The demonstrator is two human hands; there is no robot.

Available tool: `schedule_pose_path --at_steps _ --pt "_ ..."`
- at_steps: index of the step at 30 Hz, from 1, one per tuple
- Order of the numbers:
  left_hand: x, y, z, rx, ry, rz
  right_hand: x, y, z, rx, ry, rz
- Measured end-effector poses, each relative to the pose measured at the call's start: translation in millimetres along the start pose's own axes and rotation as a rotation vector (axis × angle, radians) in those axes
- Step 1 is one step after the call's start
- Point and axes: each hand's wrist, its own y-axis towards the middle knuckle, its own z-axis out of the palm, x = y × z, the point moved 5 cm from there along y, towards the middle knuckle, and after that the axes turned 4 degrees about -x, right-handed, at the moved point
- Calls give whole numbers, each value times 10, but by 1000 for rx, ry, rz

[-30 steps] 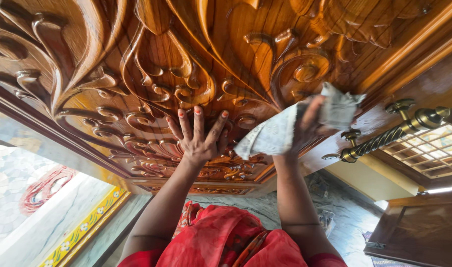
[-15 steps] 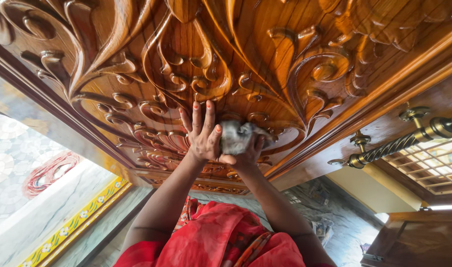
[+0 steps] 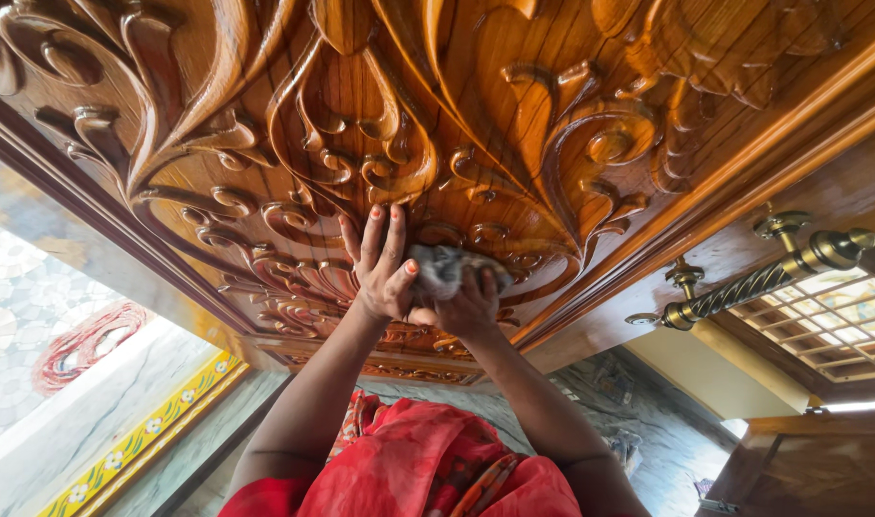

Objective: The person wipes the intricate carvings of a wooden door using a white cloth, covering various sections and grooves by hand.

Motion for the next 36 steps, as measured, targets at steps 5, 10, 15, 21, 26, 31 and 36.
schedule_pose_path --at_steps 5,10,15,21,26,31,36 --pt "-10 -41 34 39 78 -12 -497 21 -250 -57 -95 294" --pt "-5 -64 56 33 78 -22 -582 -172 -180 -468 528 387" --pt "14 -101 49 39 61 -29 81 22 120 -106 0 128" --pt "14 -118 54 39 47 -28 -125 36 -314 -451 -118 93" --pt "-11 -53 0 70 24 -36 -413 -12 -681 -726 5 158" --pt "19 -35 -25 46 -29 -21 167 256 -341 -594 -90 40" --pt "37 -58 -86 91 -55 -4 268 5 -172 -744 -193 -203"
